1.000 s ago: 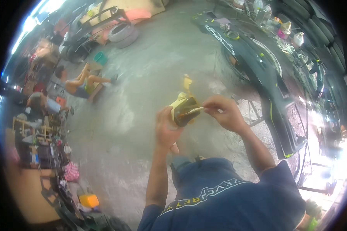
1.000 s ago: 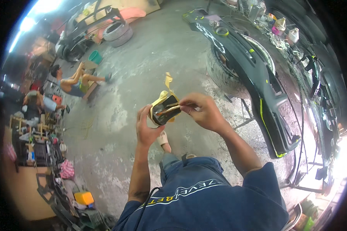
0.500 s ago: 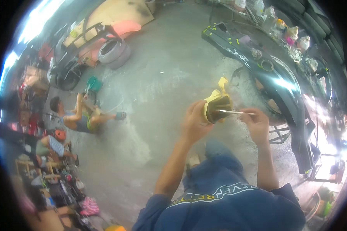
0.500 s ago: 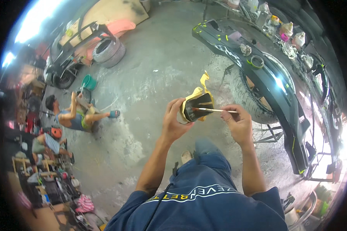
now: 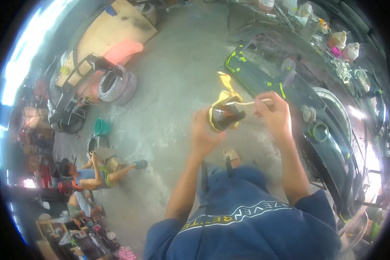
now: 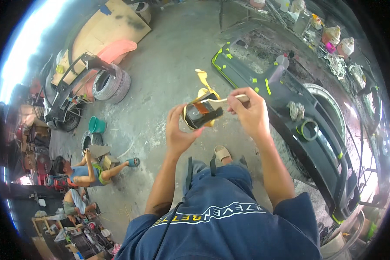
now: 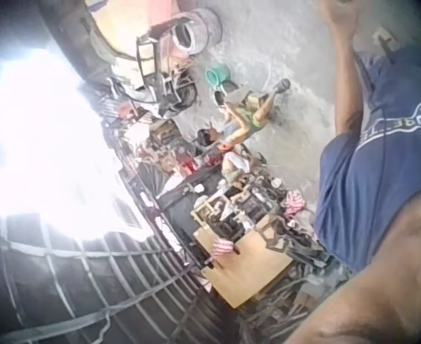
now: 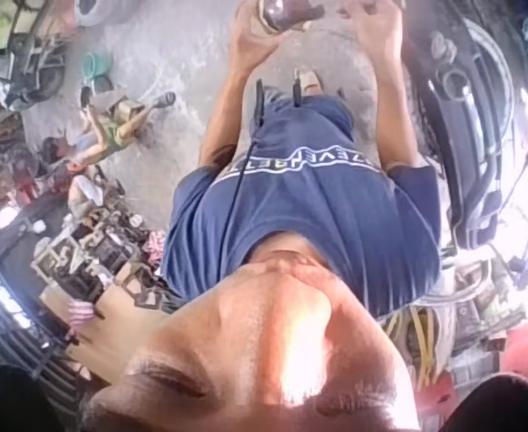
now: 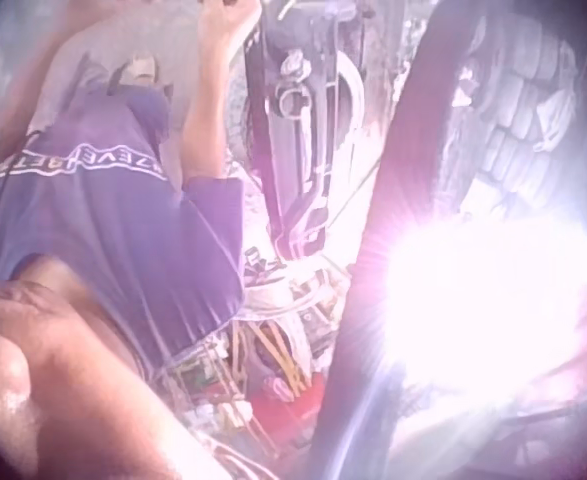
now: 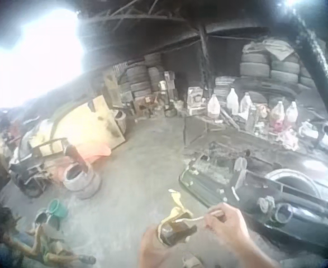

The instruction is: The person paints a car component with a brush, dipping the brush into a yellow container several times. They then move to a table and handle various cans and containers.

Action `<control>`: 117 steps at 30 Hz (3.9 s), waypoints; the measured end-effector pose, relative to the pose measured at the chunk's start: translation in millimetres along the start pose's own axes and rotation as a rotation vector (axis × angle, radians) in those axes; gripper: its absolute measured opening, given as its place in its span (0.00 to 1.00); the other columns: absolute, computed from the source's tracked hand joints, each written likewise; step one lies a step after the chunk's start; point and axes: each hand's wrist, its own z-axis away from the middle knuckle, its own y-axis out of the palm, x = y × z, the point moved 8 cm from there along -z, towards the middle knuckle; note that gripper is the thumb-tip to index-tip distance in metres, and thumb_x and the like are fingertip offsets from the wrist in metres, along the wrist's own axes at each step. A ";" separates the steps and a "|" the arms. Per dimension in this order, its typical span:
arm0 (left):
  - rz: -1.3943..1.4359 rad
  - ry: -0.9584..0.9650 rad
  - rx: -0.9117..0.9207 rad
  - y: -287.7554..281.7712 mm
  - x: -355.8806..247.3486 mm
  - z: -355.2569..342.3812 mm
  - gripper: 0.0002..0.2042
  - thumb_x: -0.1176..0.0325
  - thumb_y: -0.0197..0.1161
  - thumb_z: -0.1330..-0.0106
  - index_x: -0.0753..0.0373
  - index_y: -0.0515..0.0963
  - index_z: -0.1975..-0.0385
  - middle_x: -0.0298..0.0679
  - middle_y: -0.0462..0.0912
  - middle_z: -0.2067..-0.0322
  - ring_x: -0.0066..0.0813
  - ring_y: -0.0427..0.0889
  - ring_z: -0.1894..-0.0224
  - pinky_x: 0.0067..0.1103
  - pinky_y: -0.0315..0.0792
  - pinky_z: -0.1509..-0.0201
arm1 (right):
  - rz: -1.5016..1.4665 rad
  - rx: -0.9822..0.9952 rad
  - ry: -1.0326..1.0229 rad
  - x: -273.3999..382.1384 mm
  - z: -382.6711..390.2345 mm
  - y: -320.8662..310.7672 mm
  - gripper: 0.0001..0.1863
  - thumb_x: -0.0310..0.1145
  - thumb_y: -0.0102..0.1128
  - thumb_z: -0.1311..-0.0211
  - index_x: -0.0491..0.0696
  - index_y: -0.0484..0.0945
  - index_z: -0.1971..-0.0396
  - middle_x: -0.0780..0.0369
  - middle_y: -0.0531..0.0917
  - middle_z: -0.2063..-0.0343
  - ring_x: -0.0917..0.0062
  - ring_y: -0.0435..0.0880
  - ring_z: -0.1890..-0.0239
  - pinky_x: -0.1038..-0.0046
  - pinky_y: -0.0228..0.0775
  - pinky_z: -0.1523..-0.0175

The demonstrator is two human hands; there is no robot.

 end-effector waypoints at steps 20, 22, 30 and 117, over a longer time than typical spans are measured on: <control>0.323 0.050 0.352 97.5 282.2 -400.7 0.36 0.74 0.82 0.59 0.65 0.76 0.44 0.47 0.80 0.49 0.45 0.79 0.44 0.32 0.74 0.41 | -0.400 -0.273 0.255 -50.5 -398.1 73.5 0.08 0.30 0.59 0.27 0.43 0.76 0.54 0.61 0.82 0.64 0.77 0.86 0.64 0.79 0.78 0.64; 0.381 0.100 0.409 127.0 298.6 -441.1 0.37 0.73 0.82 0.59 0.65 0.75 0.43 0.48 0.79 0.50 0.45 0.79 0.44 0.32 0.73 0.40 | -0.445 -0.370 0.320 -55.2 -431.1 58.6 0.08 0.28 0.59 0.28 0.41 0.76 0.54 0.60 0.82 0.64 0.77 0.86 0.63 0.81 0.78 0.64; 0.411 -0.045 0.579 297.5 385.2 -587.6 0.37 0.70 0.81 0.57 0.68 0.75 0.41 0.47 0.77 0.47 0.43 0.78 0.44 0.31 0.71 0.38 | -0.485 -0.403 0.318 -114.0 -627.2 -10.3 0.09 0.28 0.60 0.27 0.40 0.76 0.54 0.62 0.81 0.59 0.80 0.83 0.59 0.81 0.78 0.55; -0.112 -0.440 0.712 766.4 836.3 -544.9 0.27 0.70 0.80 0.43 0.70 0.78 0.45 0.43 0.85 0.48 0.28 0.84 0.49 0.25 0.77 0.42 | -0.090 -0.337 1.312 -605.2 -751.9 -213.0 0.07 0.31 0.53 0.29 0.46 0.67 0.57 0.54 0.85 0.67 0.77 0.82 0.73 0.78 0.75 0.66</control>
